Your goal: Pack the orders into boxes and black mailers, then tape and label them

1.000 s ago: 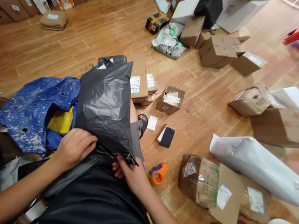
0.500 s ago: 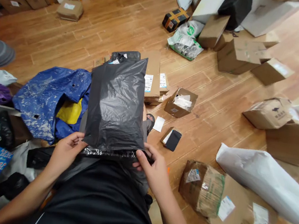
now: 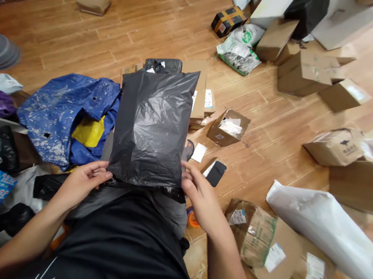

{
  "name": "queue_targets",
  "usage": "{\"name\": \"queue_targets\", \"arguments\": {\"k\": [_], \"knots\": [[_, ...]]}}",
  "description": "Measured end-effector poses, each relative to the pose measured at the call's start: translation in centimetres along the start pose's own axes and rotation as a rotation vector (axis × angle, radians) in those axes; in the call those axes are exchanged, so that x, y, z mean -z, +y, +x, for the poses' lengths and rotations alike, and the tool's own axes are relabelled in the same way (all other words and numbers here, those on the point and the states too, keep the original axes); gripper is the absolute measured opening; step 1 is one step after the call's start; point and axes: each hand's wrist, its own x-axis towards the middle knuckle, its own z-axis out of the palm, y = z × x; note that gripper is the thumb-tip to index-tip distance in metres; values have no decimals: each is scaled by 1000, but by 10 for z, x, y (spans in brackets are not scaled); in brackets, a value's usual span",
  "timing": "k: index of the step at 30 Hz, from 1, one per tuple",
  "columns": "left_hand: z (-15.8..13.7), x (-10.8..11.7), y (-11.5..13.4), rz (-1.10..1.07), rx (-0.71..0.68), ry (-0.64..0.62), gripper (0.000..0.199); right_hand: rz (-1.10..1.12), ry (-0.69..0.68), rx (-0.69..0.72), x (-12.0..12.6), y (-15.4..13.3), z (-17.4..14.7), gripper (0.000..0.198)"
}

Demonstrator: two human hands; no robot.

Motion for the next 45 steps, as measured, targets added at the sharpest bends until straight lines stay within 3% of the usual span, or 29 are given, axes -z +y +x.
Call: {"name": "queue_targets", "arguments": {"k": [3,5,10,13,15,18,22,26,29,32,33,35,36,38,40,41,45], "knots": [[2,0,1,57,-68,26,49,-367,214,0,-14,-16,27,80],[3,0,0,70,-106,57,41,-472,274,1,-24,-16,45,69],[2,-2,-7,-9,-84,96,34,-228,292,122,-30,5,63,58],[1,1,-6,-70,-82,5,31,-211,277,154,-25,11,59,63],[2,4,-2,-117,-73,-77,45,-206,238,141,-22,12,54,67],[9,3,5,-23,-88,-85,56,-183,217,117,-22,14,48,71],[21,-7,10,48,-111,-36,40,-95,209,130,-23,15,46,66],[23,1,13,-67,-28,-129,45,-14,185,140,-19,20,45,59],[14,17,13,3,62,-183,52,-46,193,123,-15,20,35,67],[3,26,8,59,125,-206,48,-309,396,263,-17,4,11,91],[0,27,6,59,133,-193,48,-409,492,355,-21,-5,2,93],[-5,25,1,35,125,-149,49,-511,600,582,-34,-26,-16,77],[-6,23,-1,23,113,-141,48,-500,536,686,-44,-36,-23,66],[-8,20,-4,4,84,-158,43,-434,179,797,-68,-47,-26,52],[-9,18,-5,-7,76,-200,37,-436,-215,761,-93,-47,-17,38],[-9,18,-5,-13,77,-222,36,-478,-328,713,-104,-44,-9,32],[-11,18,1,-27,68,-280,29,-678,-335,575,-132,-26,25,25]]}}
